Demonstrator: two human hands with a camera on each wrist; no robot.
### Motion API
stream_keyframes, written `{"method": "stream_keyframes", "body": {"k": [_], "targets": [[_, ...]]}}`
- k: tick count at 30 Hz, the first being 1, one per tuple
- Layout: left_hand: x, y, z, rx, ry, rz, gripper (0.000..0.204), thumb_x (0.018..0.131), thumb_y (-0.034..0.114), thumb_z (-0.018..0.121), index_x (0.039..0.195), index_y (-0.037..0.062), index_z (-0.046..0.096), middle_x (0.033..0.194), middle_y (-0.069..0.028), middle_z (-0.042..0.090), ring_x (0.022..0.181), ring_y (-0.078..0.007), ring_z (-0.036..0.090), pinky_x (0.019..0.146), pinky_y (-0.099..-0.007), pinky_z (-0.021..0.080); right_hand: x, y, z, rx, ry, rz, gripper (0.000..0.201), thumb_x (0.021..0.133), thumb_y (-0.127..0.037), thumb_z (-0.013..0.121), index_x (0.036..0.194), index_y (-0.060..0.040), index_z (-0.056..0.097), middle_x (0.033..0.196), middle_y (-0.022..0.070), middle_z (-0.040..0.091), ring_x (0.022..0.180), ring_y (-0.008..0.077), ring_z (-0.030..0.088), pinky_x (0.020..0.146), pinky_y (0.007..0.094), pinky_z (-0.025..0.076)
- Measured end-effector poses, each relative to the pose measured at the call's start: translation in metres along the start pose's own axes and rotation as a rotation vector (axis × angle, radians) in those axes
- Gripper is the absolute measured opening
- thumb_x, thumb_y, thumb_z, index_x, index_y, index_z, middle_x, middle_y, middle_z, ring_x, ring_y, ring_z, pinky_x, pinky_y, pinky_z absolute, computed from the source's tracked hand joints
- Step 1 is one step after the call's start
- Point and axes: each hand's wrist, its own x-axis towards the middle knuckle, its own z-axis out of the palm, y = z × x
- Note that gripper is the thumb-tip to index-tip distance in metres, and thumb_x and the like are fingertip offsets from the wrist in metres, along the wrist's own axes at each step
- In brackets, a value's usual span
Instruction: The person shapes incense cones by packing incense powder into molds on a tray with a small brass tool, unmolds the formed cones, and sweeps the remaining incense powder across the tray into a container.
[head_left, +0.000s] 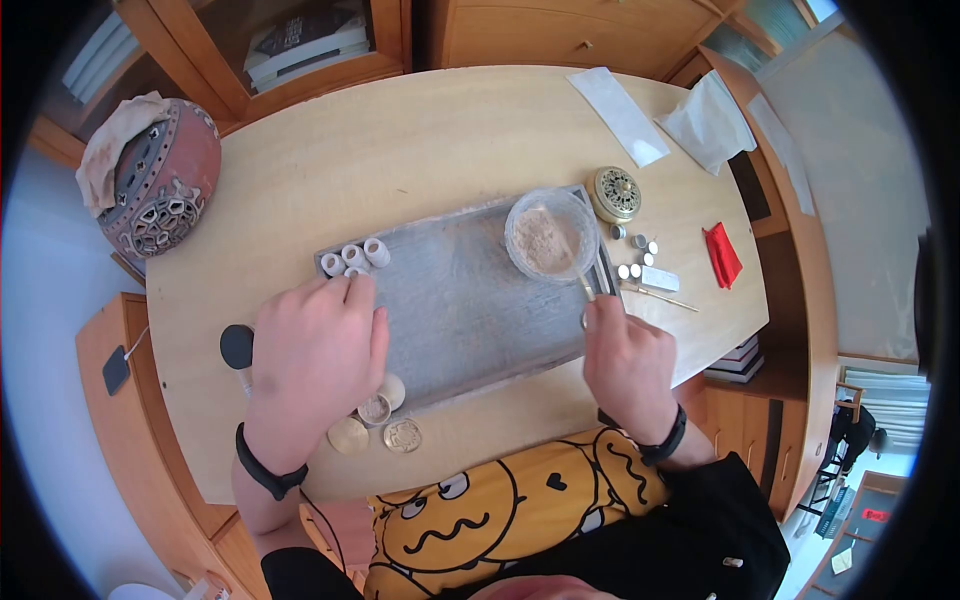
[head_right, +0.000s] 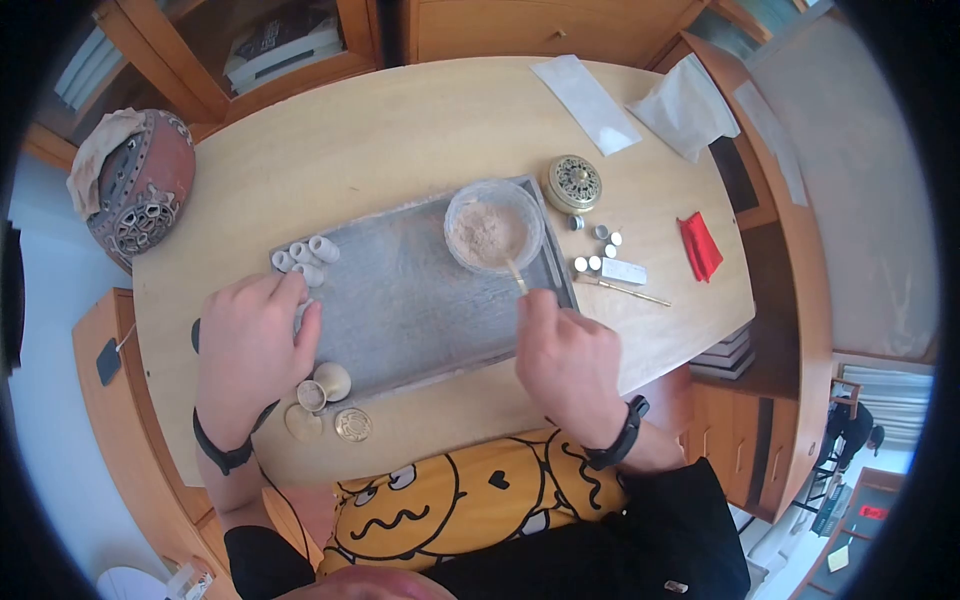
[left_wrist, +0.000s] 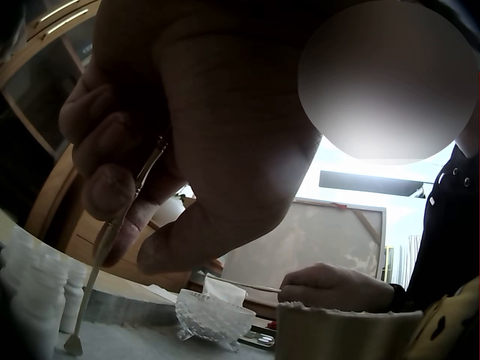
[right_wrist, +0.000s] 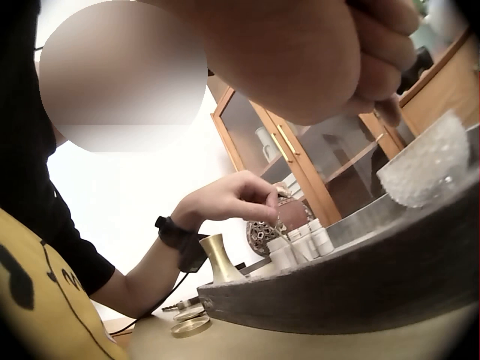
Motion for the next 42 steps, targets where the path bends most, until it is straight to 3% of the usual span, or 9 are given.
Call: {"method": "stream_keyframes", "body": {"k": [11, 13, 20, 26, 32, 35, 39, 41, 42], "targets": [[-0.002, 0.0, 0.001, -0.067, 0.028, -0.031, 0.015, 0.08, 0.014, 0.07, 0.082, 0.003, 0.06, 0.074, -0.0112, 0.062, 0.069, -0.0332, 0.063, 0.06, -0.0442, 0.048, 0.001, -0.001, 0.002, 0.067, 0.018, -0.055, 0.015, 0.095, -0.012, 0.062, 0.085, -0.0061, 0.053, 0.051, 0.0056, 0.054, 0.043, 0.0257, 0.058, 0.041, 0.0371, 0.044], [-0.004, -0.001, 0.002, -0.007, 0.003, 0.006, 0.016, 0.084, 0.018, 0.068, 0.08, 0.0041, 0.06, 0.07, -0.0089, 0.063, 0.069, -0.0271, 0.066, 0.059, -0.0396, 0.052, 0.005, -0.009, 0.012, 0.053, -0.165, -0.182, 0.018, 0.096, -0.015, 0.06, 0.083, -0.0055, 0.052, 0.051, 0.0062, 0.054, 0.042, 0.026, 0.057, 0.04, 0.0375, 0.044], [-0.004, 0.001, 0.003, -0.017, -0.008, 0.001, 0.016, 0.084, 0.018, 0.067, 0.08, 0.0042, 0.06, 0.07, -0.0093, 0.063, 0.069, -0.0275, 0.066, 0.059, -0.0404, 0.052, 0.024, -0.02, 0.04, 0.036, -0.25, -0.211, 0.008, 0.078, -0.005, 0.059, 0.082, -0.0018, 0.053, 0.051, 0.0107, 0.058, 0.047, 0.0296, 0.064, 0.042, 0.0383, 0.049], [-0.003, 0.003, 0.002, -0.022, -0.018, -0.002, 0.016, 0.083, 0.018, 0.068, 0.079, 0.0042, 0.06, 0.07, -0.0097, 0.063, 0.068, -0.0277, 0.066, 0.059, -0.0404, 0.052, 0.026, -0.031, 0.045, 0.04, -0.222, -0.201, 0.011, 0.076, -0.004, 0.061, 0.08, -0.0018, 0.051, 0.053, 0.0116, 0.059, 0.05, 0.0278, 0.066, 0.043, 0.0378, 0.05], [-0.001, 0.001, 0.0, -0.01, 0.007, 0.025, 0.017, 0.083, 0.018, 0.068, 0.078, 0.0039, 0.06, 0.07, -0.0098, 0.063, 0.068, -0.0277, 0.066, 0.058, -0.0403, 0.052, 0.023, -0.029, 0.051, 0.044, -0.131, -0.178, 0.011, 0.089, -0.009, 0.06, 0.085, -0.0036, 0.051, 0.05, 0.0095, 0.055, 0.046, 0.0294, 0.062, 0.039, 0.0405, 0.046], [-0.001, 0.001, 0.0, -0.004, 0.002, 0.017, 0.017, 0.083, 0.018, 0.068, 0.078, 0.0038, 0.06, 0.07, -0.0097, 0.063, 0.068, -0.0279, 0.066, 0.059, -0.0404, 0.053, 0.025, -0.033, 0.044, 0.02, -0.169, -0.183, 0.012, 0.078, -0.004, 0.062, 0.081, -0.0027, 0.05, 0.054, 0.0098, 0.059, 0.051, 0.0248, 0.065, 0.043, 0.0353, 0.05], [-0.001, 0.003, 0.0, -0.013, -0.001, 0.007, 0.016, 0.083, 0.018, 0.068, 0.079, 0.004, 0.06, 0.07, -0.0097, 0.063, 0.069, -0.0282, 0.067, 0.059, -0.0408, 0.053, 0.021, -0.03, 0.047, 0.041, -0.16, -0.185, 0.012, 0.078, -0.004, 0.061, 0.081, -0.0032, 0.05, 0.054, 0.0092, 0.059, 0.051, 0.0241, 0.065, 0.043, 0.0348, 0.05], [0.0, 0.003, -0.001, -0.01, 0.006, 0.009, 0.016, 0.083, 0.017, 0.068, 0.079, 0.0041, 0.06, 0.07, -0.0097, 0.064, 0.069, -0.0283, 0.067, 0.059, -0.041, 0.053, 0.02, -0.027, 0.05, 0.076, -0.087, -0.162, 0.016, 0.094, -0.013, 0.059, 0.085, -0.0039, 0.05, 0.05, 0.008, 0.054, 0.044, 0.0275, 0.059, 0.039, 0.0397, 0.045], [0.0, 0.002, 0.0, -0.016, -0.003, 0.002, 0.016, 0.083, 0.018, 0.068, 0.079, 0.0041, 0.06, 0.071, -0.0096, 0.064, 0.069, -0.0282, 0.067, 0.06, -0.041, 0.053, 0.02, -0.026, 0.048, 0.073, -0.083, -0.161, 0.016, 0.094, -0.013, 0.059, 0.085, -0.0039, 0.05, 0.05, 0.008, 0.054, 0.044, 0.0275, 0.059, 0.039, 0.0397, 0.045]]}}
